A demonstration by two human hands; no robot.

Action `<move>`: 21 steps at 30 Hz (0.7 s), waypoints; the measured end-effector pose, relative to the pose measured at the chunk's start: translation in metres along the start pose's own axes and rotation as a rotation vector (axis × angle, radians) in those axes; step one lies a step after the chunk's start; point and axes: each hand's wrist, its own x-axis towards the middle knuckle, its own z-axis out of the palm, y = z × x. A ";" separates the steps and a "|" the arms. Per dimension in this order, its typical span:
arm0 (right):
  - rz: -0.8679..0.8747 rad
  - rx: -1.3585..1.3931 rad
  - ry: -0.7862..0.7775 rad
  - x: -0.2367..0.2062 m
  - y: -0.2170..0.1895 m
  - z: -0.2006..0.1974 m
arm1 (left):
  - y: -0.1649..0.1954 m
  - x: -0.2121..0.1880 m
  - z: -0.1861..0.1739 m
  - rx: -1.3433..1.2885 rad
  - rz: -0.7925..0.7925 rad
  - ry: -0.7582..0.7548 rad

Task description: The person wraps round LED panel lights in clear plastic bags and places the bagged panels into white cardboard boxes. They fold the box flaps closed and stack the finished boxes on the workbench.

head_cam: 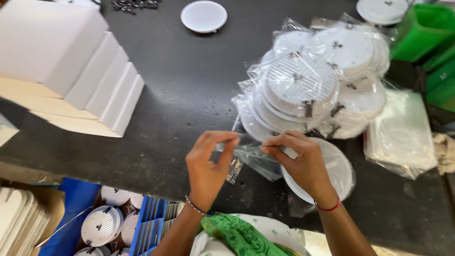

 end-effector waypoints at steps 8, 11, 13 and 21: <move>0.010 0.218 0.129 0.025 -0.008 0.047 | -0.056 0.021 -0.091 -0.102 -0.286 -0.020; -0.012 0.276 0.176 0.030 -0.009 0.071 | -0.071 0.020 -0.108 -0.038 -0.324 -0.010; -0.027 0.172 0.219 0.033 -0.010 0.086 | -0.082 0.020 -0.116 -0.071 -0.291 -0.007; 0.073 0.282 0.202 0.046 -0.004 0.139 | -0.129 0.019 -0.144 -0.354 -0.440 -0.068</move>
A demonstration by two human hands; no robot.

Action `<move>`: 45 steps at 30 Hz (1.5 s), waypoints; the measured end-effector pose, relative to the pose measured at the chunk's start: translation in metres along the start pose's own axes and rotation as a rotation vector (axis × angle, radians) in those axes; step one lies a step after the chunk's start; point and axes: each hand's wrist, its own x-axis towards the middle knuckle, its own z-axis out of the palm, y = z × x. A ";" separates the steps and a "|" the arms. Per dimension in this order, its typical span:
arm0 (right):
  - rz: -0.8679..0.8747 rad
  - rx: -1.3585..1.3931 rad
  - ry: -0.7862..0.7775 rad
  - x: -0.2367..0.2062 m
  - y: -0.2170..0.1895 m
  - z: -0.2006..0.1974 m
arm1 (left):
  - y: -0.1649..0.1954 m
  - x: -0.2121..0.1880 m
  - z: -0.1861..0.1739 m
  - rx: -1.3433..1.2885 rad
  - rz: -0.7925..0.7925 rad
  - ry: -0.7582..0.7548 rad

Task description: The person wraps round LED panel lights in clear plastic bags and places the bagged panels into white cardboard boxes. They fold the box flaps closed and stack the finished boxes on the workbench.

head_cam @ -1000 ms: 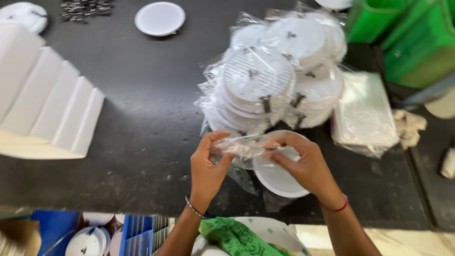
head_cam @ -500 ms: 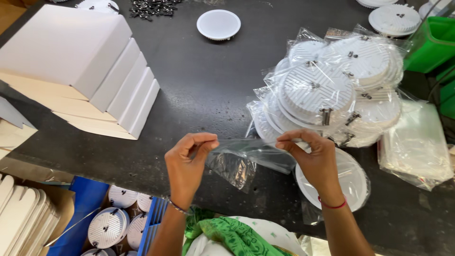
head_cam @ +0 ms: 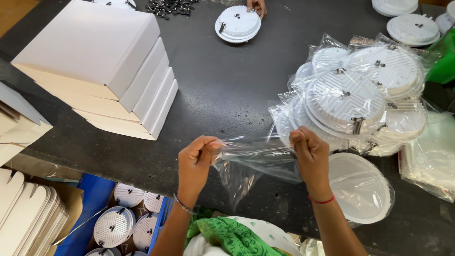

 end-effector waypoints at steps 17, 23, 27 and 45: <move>-0.643 -0.397 -0.080 0.101 -0.024 0.092 | 0.035 0.087 -0.064 1.032 0.512 0.070; -0.845 -0.596 0.072 0.064 -0.068 0.070 | 0.066 0.044 -0.044 1.064 0.600 0.043; -0.686 -0.562 0.024 0.001 -0.084 0.064 | 0.052 0.023 -0.025 0.974 0.616 0.033; -0.435 -0.516 -0.483 -0.049 0.105 0.104 | -0.049 -0.050 0.009 0.776 0.396 -0.447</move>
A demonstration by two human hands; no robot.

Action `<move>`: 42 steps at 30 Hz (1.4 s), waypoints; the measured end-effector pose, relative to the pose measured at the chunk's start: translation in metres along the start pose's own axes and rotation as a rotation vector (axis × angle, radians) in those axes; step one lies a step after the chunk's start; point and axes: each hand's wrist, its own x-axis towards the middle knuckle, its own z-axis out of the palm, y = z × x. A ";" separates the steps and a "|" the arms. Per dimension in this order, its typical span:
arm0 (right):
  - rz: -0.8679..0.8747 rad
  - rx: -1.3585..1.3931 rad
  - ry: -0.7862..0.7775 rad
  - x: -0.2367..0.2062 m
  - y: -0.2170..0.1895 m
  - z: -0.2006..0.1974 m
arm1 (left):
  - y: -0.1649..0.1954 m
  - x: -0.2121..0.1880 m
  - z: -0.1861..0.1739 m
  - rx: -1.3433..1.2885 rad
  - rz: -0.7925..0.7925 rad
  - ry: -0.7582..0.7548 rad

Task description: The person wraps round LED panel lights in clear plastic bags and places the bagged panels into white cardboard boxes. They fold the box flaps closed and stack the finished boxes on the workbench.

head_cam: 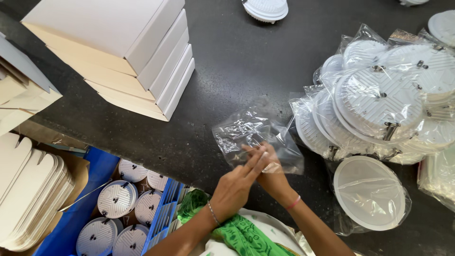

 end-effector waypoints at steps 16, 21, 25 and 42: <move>0.111 -0.040 -0.278 0.110 -0.005 0.037 | -0.082 0.017 -0.049 -0.466 -0.648 0.741; 0.180 0.148 -0.220 0.115 0.013 0.038 | -0.165 0.026 -0.031 -0.998 -0.834 0.683; 0.285 0.162 -0.138 0.116 0.040 0.029 | -0.196 0.031 -0.035 -0.895 -0.768 0.840; 0.278 -0.121 -0.240 0.110 0.063 0.072 | -0.069 0.037 0.019 0.268 -0.167 0.123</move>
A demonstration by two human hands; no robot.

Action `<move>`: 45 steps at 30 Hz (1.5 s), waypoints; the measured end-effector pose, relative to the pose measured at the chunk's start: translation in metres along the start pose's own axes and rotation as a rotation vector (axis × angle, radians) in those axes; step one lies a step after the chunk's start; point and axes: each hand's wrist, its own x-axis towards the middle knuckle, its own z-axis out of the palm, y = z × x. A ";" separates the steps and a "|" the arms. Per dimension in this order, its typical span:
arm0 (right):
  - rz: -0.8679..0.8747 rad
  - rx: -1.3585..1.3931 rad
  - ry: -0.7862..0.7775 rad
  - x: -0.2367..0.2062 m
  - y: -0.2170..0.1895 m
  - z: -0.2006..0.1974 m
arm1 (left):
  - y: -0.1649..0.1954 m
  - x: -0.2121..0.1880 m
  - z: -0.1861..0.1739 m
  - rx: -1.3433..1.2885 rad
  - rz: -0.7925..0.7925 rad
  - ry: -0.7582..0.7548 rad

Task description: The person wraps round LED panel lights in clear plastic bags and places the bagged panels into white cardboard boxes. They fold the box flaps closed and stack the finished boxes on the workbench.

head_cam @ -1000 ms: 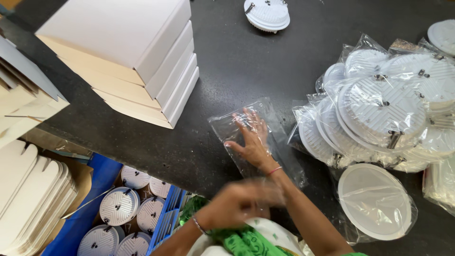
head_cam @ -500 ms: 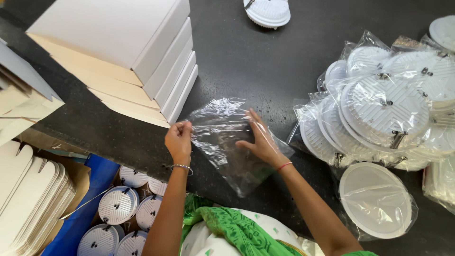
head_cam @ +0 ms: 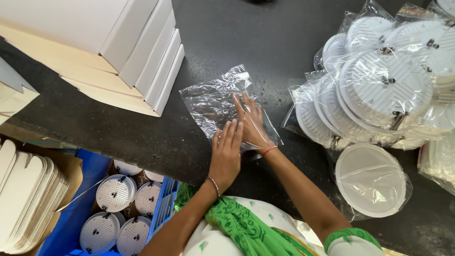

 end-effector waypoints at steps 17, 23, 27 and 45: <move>-0.104 0.502 -0.491 0.151 -0.018 -0.179 | -0.069 0.012 0.011 -0.418 -0.037 0.043; 0.603 1.499 0.198 0.333 0.075 -0.138 | -0.120 0.013 0.055 -0.411 0.067 0.093; 0.755 1.514 0.454 0.405 0.089 -0.139 | -0.149 0.037 0.087 -0.427 0.104 0.101; 0.599 1.449 0.805 0.386 0.087 -0.098 | -0.153 0.038 0.093 -0.500 0.055 0.042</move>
